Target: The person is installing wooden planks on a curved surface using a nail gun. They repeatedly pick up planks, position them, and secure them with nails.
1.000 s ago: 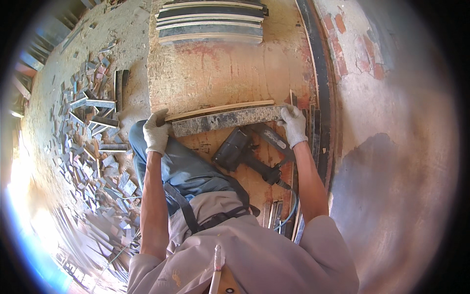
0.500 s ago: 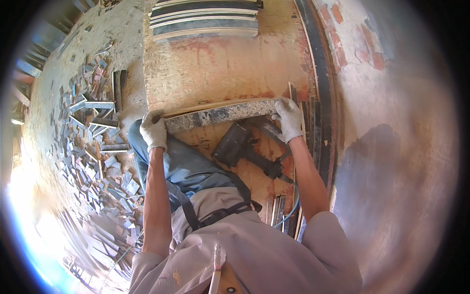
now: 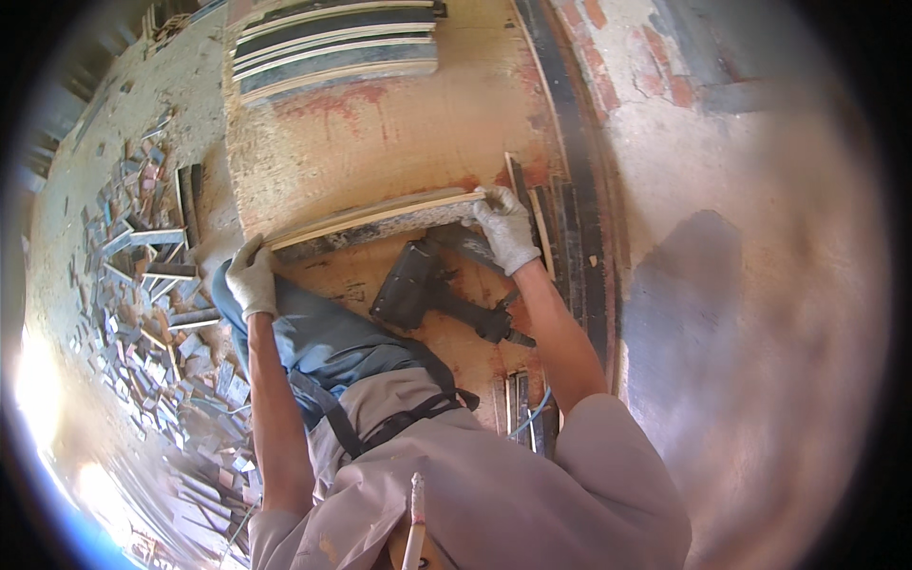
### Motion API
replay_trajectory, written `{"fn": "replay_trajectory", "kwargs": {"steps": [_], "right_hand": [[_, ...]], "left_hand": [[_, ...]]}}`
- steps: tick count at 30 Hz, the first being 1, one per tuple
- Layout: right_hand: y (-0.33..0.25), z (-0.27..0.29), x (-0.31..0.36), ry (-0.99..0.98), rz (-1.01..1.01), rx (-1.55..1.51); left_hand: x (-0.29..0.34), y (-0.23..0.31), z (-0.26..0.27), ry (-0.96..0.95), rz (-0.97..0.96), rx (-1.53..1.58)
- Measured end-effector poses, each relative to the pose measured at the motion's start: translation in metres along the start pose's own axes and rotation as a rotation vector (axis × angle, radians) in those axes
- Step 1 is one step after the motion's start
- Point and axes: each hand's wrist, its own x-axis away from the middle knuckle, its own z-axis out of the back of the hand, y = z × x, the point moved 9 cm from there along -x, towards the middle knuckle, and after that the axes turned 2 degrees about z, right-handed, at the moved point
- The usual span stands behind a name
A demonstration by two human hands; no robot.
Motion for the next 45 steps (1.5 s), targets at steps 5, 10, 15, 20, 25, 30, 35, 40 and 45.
{"fn": "replay_trajectory", "kwargs": {"steps": [5,10,15,20,25,30,35,40,45], "right_hand": [[-0.004,0.001,-0.001,-0.053,0.027,-0.066],[-0.027,-0.013,-0.002,-0.151,0.083,-0.14],[-0.058,-0.036,-0.028,-0.312,0.175,-0.098],[-0.05,-0.061,-0.061,-0.302,0.065,-0.015],[-0.03,-0.063,-0.082,-0.257,0.141,0.536],[-0.032,-0.041,-0.076,-0.066,0.273,0.89],[-0.012,-0.009,-0.044,-0.046,0.022,0.807],[-0.042,-0.04,-0.018,-0.036,0.23,1.049],[-0.036,-0.033,-0.02,-0.037,0.258,0.733]], "left_hand": [[-0.003,-0.01,-0.002,-0.017,0.058,0.025],[-0.004,-0.01,-0.002,-0.012,0.079,0.041],[-0.014,-0.029,0.003,-0.019,0.071,0.127],[-0.003,-0.005,-0.003,0.025,0.108,0.108],[-0.003,0.008,-0.002,-0.013,0.093,0.036],[-0.005,0.008,-0.003,-0.018,0.095,0.04],[-0.009,-0.002,-0.004,-0.014,0.115,0.062],[-0.008,0.001,-0.005,-0.018,0.132,0.087],[-0.008,0.005,-0.004,0.008,0.109,0.119]]}}
